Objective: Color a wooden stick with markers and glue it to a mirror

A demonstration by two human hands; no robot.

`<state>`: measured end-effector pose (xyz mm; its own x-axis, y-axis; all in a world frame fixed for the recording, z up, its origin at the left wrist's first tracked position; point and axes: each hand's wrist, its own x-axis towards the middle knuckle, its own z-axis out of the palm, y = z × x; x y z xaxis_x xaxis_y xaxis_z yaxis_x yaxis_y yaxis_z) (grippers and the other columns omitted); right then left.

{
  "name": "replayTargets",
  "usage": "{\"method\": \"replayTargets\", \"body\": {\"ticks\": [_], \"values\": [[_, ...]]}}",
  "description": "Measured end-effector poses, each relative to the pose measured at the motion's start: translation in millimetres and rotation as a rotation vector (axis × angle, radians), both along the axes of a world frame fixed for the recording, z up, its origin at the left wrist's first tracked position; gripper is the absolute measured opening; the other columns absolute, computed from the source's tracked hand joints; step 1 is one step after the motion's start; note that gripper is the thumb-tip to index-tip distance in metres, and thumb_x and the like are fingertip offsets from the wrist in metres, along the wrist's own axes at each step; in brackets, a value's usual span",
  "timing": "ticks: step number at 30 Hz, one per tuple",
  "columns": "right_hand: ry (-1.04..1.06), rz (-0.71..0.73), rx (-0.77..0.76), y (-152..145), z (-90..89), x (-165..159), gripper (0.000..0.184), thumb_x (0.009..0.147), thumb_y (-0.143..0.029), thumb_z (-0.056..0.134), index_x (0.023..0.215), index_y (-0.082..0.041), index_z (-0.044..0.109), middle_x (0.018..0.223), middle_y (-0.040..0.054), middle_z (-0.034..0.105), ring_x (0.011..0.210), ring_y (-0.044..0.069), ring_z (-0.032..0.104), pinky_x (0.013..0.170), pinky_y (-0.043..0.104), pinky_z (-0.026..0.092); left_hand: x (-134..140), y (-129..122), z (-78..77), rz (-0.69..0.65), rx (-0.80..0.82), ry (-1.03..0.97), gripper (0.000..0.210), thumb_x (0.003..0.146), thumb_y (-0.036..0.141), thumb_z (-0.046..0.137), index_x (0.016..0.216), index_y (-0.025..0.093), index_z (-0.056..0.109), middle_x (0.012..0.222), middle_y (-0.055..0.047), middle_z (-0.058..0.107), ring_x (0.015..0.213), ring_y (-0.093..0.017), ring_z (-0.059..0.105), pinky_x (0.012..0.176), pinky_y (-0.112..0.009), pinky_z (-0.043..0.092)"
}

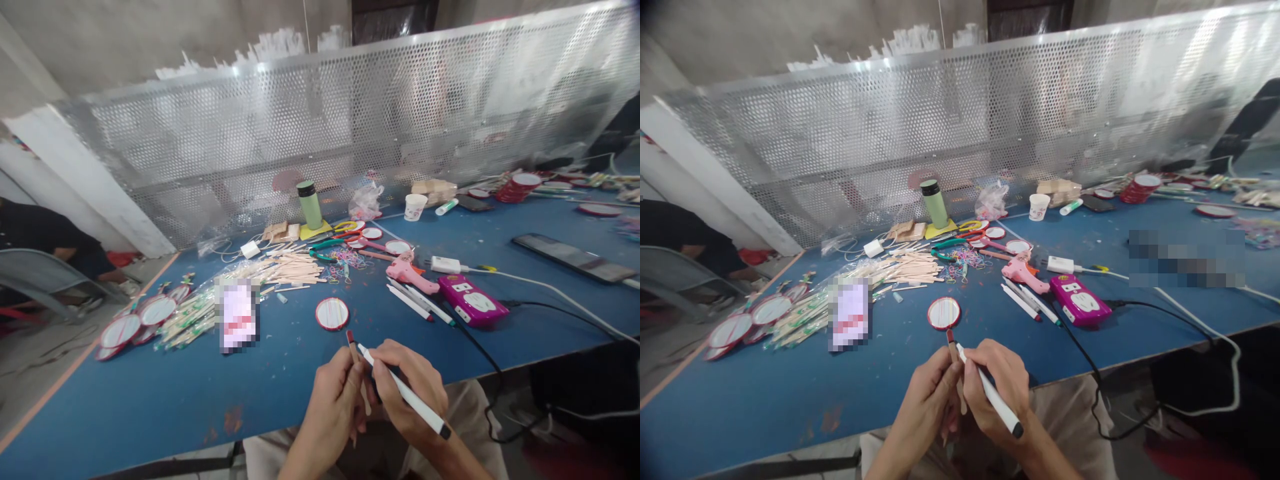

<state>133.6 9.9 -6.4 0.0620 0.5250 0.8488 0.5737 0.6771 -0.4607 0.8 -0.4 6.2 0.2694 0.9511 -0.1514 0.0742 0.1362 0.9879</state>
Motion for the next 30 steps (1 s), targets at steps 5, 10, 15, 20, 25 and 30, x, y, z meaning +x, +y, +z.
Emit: {"method": "replayTargets", "body": {"ticks": [5, 10, 15, 20, 25, 30], "values": [[-0.004, 0.05, 0.069, 0.6, 7.3, -0.8, 0.019, 0.086, -0.006, 0.052, 0.09, -0.023, 0.061, 0.065, -0.0013, 0.069, 0.057, 0.014, 0.068, 0.056, 0.023, 0.054, -1.0, -1.9, -3.1, 0.01, 0.007, 0.007, 0.047, 0.091, 0.067, 0.049, 0.085, 0.021, 0.05, 0.047, 0.008, 0.049, 0.032, -0.007, 0.041, 0.029, -0.013, 0.029], [-0.011, 0.093, 0.081, 0.9, 9.3, -1.7, 0.019, 0.086, -0.005, 0.052, 0.091, -0.022, 0.061, 0.065, -0.0009, 0.068, 0.057, 0.014, 0.067, 0.055, 0.024, 0.053, -0.3, -0.8, -2.0, 0.02, 0.012, 0.011, 0.047, 0.09, 0.067, 0.049, 0.084, 0.021, 0.049, 0.047, 0.008, 0.048, 0.032, -0.008, 0.042, 0.029, -0.014, 0.029], [-0.008, 0.032, 0.077, -0.5, 6.6, -2.9, 0.018, 0.087, -0.006, 0.053, 0.09, -0.022, 0.061, 0.065, -0.0012, 0.068, 0.058, 0.015, 0.068, 0.054, 0.024, 0.052, 0.0, 0.3, -0.1, 0.011, 0.017, 0.013, 0.048, 0.089, 0.069, 0.049, 0.083, 0.021, 0.048, 0.046, 0.008, 0.047, 0.032, -0.008, 0.042, 0.029, -0.014, 0.03], [-0.022, 0.055, 0.065, -0.1, 7.3, -1.5, 0.018, 0.088, -0.007, 0.052, 0.09, -0.022, 0.061, 0.067, -0.0003, 0.069, 0.059, 0.015, 0.069, 0.056, 0.024, 0.054, -0.9, -1.3, -2.2, 0.019, 0.019, 0.03, 0.048, 0.09, 0.069, 0.048, 0.083, 0.021, 0.048, 0.045, 0.009, 0.047, 0.031, -0.008, 0.041, 0.029, -0.014, 0.029], [-0.012, 0.068, 0.063, 0.4, 7.9, -0.9, 0.018, 0.088, -0.007, 0.052, 0.09, -0.022, 0.06, 0.067, -0.0007, 0.068, 0.06, 0.014, 0.068, 0.057, 0.024, 0.053, -0.3, -2.3, -3.1, 0.026, 0.011, 0.033, 0.047, 0.09, 0.068, 0.049, 0.082, 0.022, 0.047, 0.045, 0.009, 0.047, 0.032, -0.008, 0.042, 0.029, -0.015, 0.029], [0.016, 0.044, 0.046, -0.6, 4.3, -1.8, 0.017, 0.087, -0.008, 0.053, 0.085, -0.022, 0.061, 0.065, -0.001, 0.068, 0.059, 0.015, 0.068, 0.056, 0.024, 0.053, -0.1, -2.1, -1.5, 0.016, 0.009, 0.032, 0.046, 0.09, 0.067, 0.049, 0.081, 0.022, 0.047, 0.044, 0.008, 0.047, 0.03, -0.008, 0.04, 0.029, -0.015, 0.027]]}}
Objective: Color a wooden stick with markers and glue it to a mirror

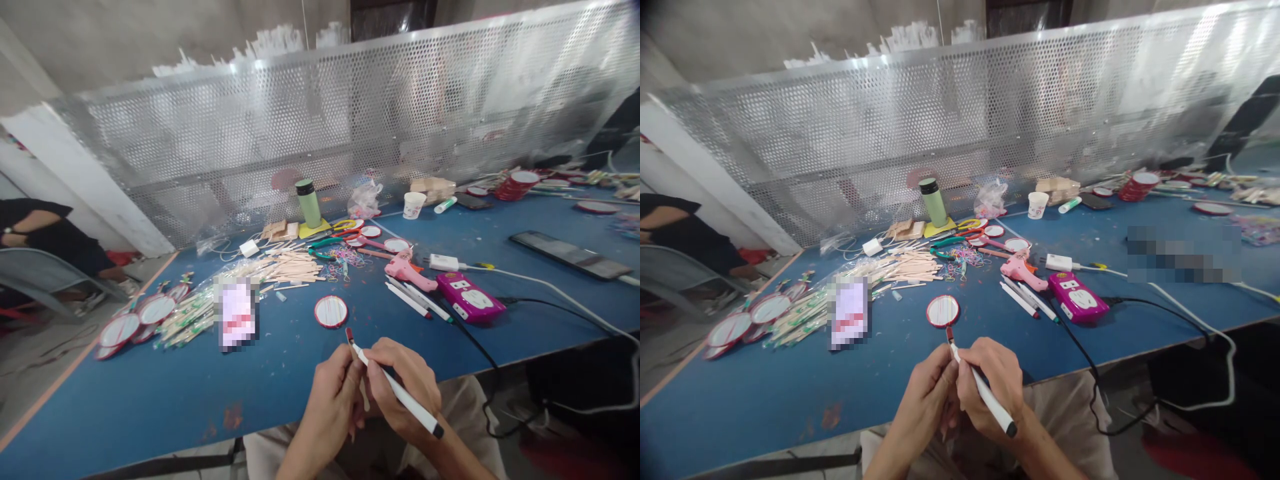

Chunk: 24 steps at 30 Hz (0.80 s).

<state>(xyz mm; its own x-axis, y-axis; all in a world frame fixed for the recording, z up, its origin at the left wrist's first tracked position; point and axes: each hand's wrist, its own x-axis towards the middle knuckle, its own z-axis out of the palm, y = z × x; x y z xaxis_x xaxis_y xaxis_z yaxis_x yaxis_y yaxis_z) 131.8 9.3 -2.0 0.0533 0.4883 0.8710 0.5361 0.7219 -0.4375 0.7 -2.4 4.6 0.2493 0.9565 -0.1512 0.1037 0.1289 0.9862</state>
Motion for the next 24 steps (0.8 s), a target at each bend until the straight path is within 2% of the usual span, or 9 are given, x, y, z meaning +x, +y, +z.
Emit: {"method": "replayTargets", "body": {"ticks": [24], "values": [[-0.012, -0.03, -0.024, -0.4, -2.1, 0.9, 0.015, 0.09, -0.011, 0.053, 0.089, -0.024, 0.061, 0.066, -0.0014, 0.068, 0.058, 0.015, 0.067, 0.056, 0.025, 0.054, 0.4, -0.4, 3.6, -0.005, -0.014, -0.003, 0.05, 0.088, 0.071, 0.05, 0.083, 0.021, 0.05, 0.042, 0.008, 0.047, 0.03, -0.008, 0.038, 0.029, -0.015, 0.027]]}}
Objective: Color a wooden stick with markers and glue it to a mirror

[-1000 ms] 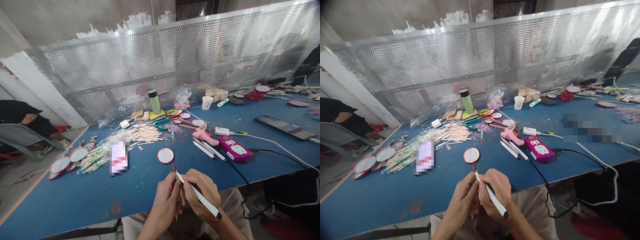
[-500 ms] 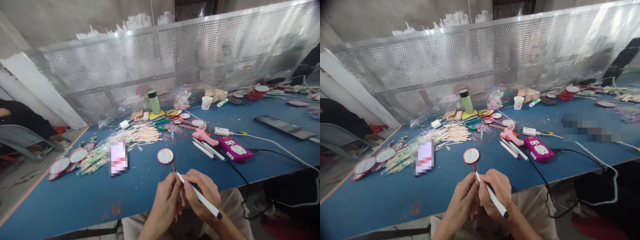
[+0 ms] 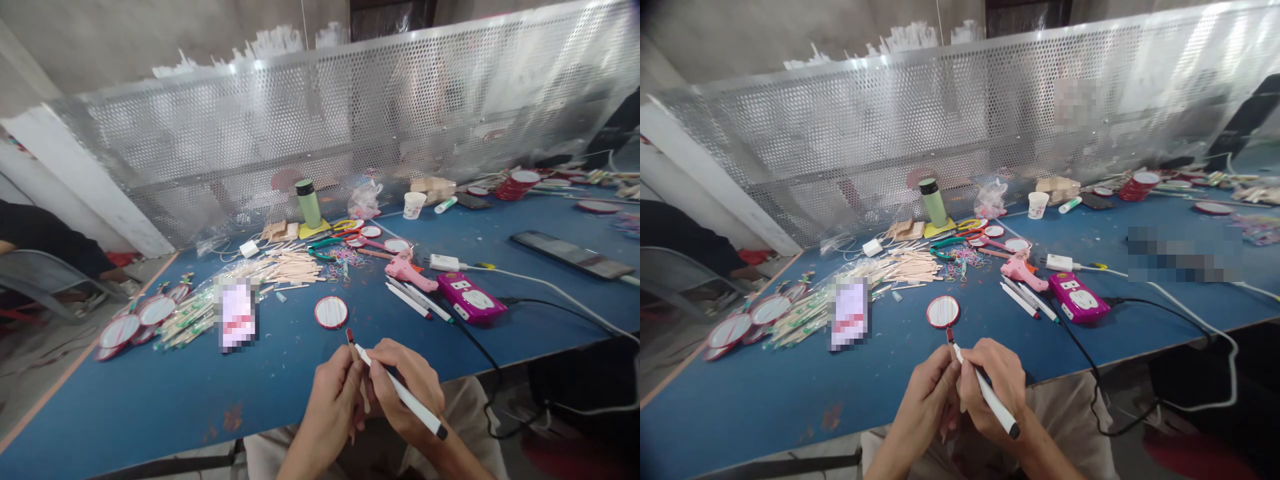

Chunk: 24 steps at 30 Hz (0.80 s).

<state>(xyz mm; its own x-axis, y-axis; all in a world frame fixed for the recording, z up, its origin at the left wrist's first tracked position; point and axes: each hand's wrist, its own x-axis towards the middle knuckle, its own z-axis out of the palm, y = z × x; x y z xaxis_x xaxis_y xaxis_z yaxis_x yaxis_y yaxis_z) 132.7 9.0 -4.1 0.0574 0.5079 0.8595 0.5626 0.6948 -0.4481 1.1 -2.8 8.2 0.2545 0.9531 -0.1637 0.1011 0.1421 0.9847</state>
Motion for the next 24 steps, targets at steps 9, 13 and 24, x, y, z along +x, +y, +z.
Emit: {"method": "replayTargets", "body": {"ticks": [9, 13, 24], "values": [[0.001, -0.001, -0.003, 0.7, -1.8, 1.3, 0.015, 0.092, -0.013, 0.053, 0.087, -0.023, 0.063, 0.067, -0.0006, 0.07, 0.059, 0.015, 0.069, 0.055, 0.024, 0.054, -0.5, 0.9, -1.5, -0.001, 0.006, -0.01, 0.048, 0.089, 0.069, 0.05, 0.084, 0.021, 0.05, 0.044, 0.009, 0.047, 0.03, -0.008, 0.038, 0.029, -0.015, 0.027], [0.02, -0.031, 0.026, 0.1, -2.3, 1.2, 0.015, 0.091, -0.014, 0.053, 0.088, -0.022, 0.065, 0.068, -0.0003, 0.071, 0.061, 0.015, 0.07, 0.059, 0.024, 0.056, -1.6, 0.9, -2.0, 0.004, 0.015, -0.042, 0.047, 0.09, 0.067, 0.051, 0.086, 0.02, 0.052, 0.046, 0.008, 0.048, 0.031, -0.007, 0.04, 0.029, -0.014, 0.028], [0.093, 0.111, -0.055, 4.3, 13.0, 2.2, 0.015, 0.089, -0.01, 0.056, 0.086, -0.021, 0.066, 0.063, -0.0013, 0.068, 0.051, 0.012, 0.064, 0.051, 0.02, 0.053, -1.9, 1.4, -2.0, 0.042, 0.015, -0.13, 0.049, 0.089, 0.067, 0.054, 0.087, 0.018, 0.055, 0.05, 0.006, 0.053, 0.032, -0.006, 0.042, 0.029, -0.014, 0.03]]}}
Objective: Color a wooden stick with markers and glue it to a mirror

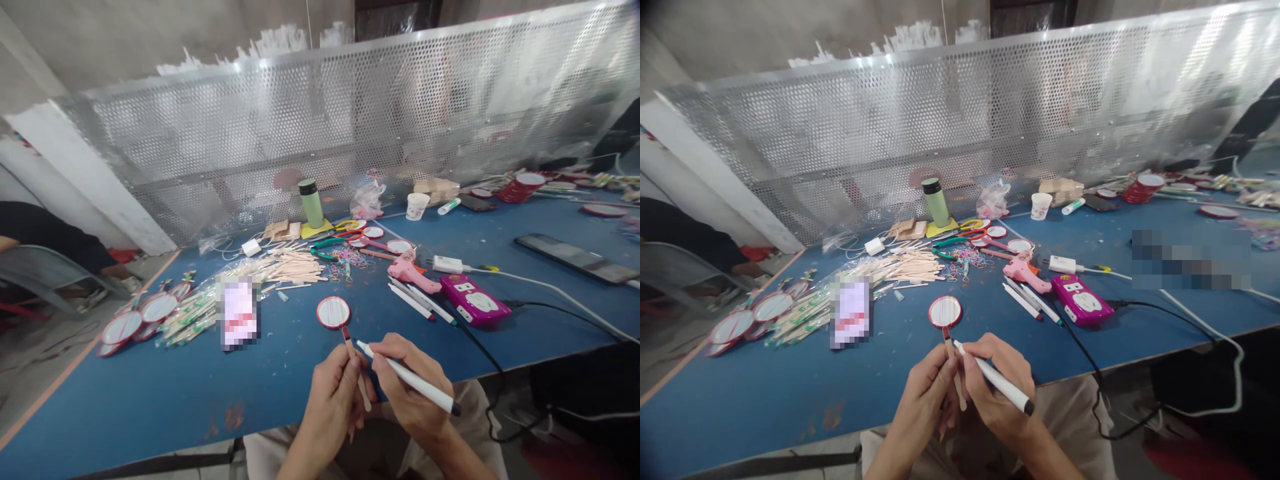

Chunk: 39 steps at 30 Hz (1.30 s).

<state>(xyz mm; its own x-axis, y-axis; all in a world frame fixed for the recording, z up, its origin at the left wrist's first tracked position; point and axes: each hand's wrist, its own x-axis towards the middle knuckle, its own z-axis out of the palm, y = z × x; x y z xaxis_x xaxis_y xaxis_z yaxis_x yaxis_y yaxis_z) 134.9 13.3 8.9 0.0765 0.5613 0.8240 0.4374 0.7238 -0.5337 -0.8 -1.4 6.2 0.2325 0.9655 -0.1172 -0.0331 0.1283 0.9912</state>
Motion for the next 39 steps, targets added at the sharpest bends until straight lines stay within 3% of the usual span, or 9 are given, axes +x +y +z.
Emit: {"method": "replayTargets", "body": {"ticks": [6, 39], "values": [[-0.048, -0.024, 0.053, -2.0, 0.5, -2.8, 0.016, 0.089, -0.01, 0.055, 0.085, -0.022, 0.064, 0.063, -0.0015, 0.069, 0.053, 0.013, 0.067, 0.052, 0.021, 0.053, -0.1, -1.6, 1.5, -0.02, 0.009, 0.009, 0.047, 0.091, 0.066, 0.052, 0.084, 0.02, 0.051, 0.044, 0.008, 0.048, 0.031, -0.006, 0.038, 0.03, -0.014, 0.026], [-0.034, 0.052, 0.018, -0.9, -7.7, -1.9, 0.016, 0.09, -0.01, 0.054, 0.091, -0.021, 0.064, 0.065, -0.0019, 0.066, 0.054, 0.012, 0.064, 0.053, 0.021, 0.052, 3.5, -3.0, 6.3, -0.02, 0.042, 0.068, 0.043, 0.094, 0.062, 0.049, 0.077, 0.022, 0.048, 0.044, 0.009, 0.045, 0.031, -0.006, 0.035, 0.032, -0.016, 0.025]]}}
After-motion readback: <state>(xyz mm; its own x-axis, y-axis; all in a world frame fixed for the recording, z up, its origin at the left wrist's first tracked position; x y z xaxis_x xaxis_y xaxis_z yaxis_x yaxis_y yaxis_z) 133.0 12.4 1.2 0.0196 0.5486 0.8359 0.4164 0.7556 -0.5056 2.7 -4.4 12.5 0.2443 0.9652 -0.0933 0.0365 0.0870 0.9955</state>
